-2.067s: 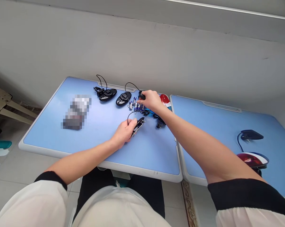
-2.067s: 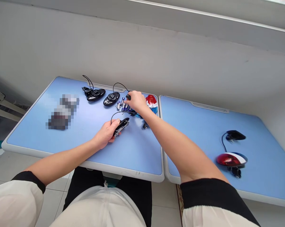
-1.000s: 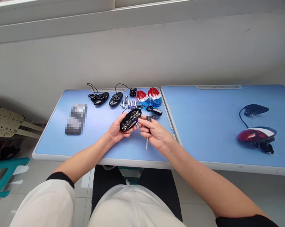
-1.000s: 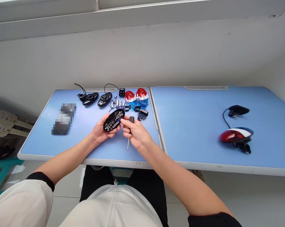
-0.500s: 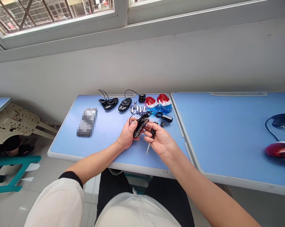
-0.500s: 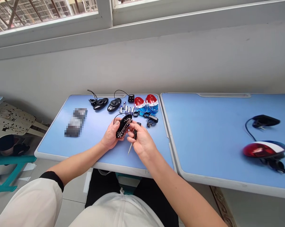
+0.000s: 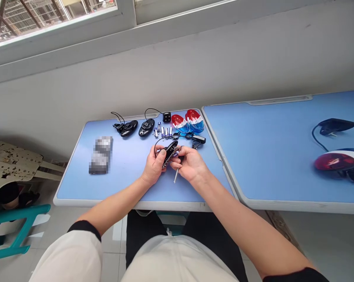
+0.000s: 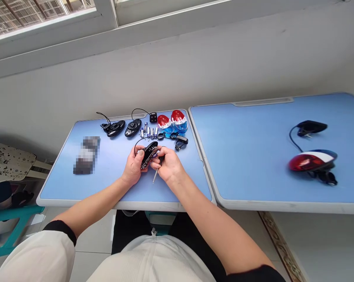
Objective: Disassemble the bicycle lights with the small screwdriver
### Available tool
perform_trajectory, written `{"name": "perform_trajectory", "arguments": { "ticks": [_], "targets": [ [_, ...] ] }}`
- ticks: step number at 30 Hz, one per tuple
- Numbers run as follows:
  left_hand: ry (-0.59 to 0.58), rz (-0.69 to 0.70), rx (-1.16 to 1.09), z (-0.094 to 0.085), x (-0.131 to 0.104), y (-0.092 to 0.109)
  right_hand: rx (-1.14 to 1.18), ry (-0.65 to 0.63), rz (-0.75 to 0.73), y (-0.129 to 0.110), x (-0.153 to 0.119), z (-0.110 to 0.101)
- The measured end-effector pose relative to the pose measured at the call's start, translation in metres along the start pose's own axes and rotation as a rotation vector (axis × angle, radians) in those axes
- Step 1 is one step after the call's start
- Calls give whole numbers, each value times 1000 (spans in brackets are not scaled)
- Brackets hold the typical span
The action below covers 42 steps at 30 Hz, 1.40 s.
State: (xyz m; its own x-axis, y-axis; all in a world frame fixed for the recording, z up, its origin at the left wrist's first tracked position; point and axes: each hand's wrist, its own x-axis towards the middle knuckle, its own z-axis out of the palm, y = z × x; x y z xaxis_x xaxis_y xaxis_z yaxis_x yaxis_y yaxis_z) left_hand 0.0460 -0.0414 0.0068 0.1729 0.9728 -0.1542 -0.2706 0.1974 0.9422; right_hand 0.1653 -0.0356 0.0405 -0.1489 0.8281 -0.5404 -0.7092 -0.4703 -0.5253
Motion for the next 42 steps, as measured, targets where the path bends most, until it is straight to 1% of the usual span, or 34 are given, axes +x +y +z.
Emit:
{"name": "perform_trajectory", "arguments": {
  "ticks": [2, 4, 9, 11, 13, 15, 18, 21, 23, 25, 26, 28, 31, 32, 34, 35, 37, 39, 40, 41, 42],
  "targets": [
    [17, 13, -5, -1, 1, -1, -3, 2, 1, 1, 1, 0],
    [9, 15, 0, -1, 2, -2, -4, 16, -17, 2, 2, 1],
    [-1, -21, 49, 0, 5, -1, -18, 84, -141, 7, -2, 1],
    [2, -34, 75, 2, 5, 1, -97, 111, -225, 9, -5, -1],
    [-9, -48, 101, 3, 4, 3, -250, 108, -309, 11, -9, -6],
    [-21, -57, 110, 3, 2, 5, -424, 102, -360, 10, -13, -12],
    [-27, -55, 99, 3, 1, 7, -646, 138, -413, -7, -20, -19],
    [-33, -59, 78, 1, 2, 8, -881, 169, -572, -40, -25, -14],
    [-53, -83, 24, 1, 4, 7, -1039, 161, -653, -59, -24, -9],
    [-54, -92, -47, 1, 6, 7, -1194, 157, -713, -64, -20, -8],
    [-36, -81, -74, 2, 7, 7, -1281, 157, -753, -60, -18, -11],
    [14, -42, -100, 3, 8, 7, -1494, 146, -873, -40, -18, -24],
    [53, -9, -100, 5, 10, 6, -1856, 19, -1141, 4, -28, -52],
    [51, -6, -91, 5, 11, 5, -1956, -37, -1201, 16, -33, -61],
    [38, 0, -56, 7, 12, 4, -2078, -120, -1291, 32, -40, -74],
    [28, 2, -31, 7, 12, 4, -2104, -164, -1319, 34, -42, -77],
    [7, -1, 35, 7, 11, 3, -2082, -260, -1323, 27, -44, -79],
    [-19, 7, 127, 6, 9, 1, -1963, -337, -1248, 6, -44, -71],
    [-33, 23, 181, 6, 8, 0, -1878, -344, -1193, -9, -44, -65],
    [-46, 49, 235, 5, 7, 0, -1783, -311, -1151, -26, -43, -56],
    [-56, 81, 287, 5, 6, -1, -1721, -249, -1137, -43, -40, -46]
  ]
}}
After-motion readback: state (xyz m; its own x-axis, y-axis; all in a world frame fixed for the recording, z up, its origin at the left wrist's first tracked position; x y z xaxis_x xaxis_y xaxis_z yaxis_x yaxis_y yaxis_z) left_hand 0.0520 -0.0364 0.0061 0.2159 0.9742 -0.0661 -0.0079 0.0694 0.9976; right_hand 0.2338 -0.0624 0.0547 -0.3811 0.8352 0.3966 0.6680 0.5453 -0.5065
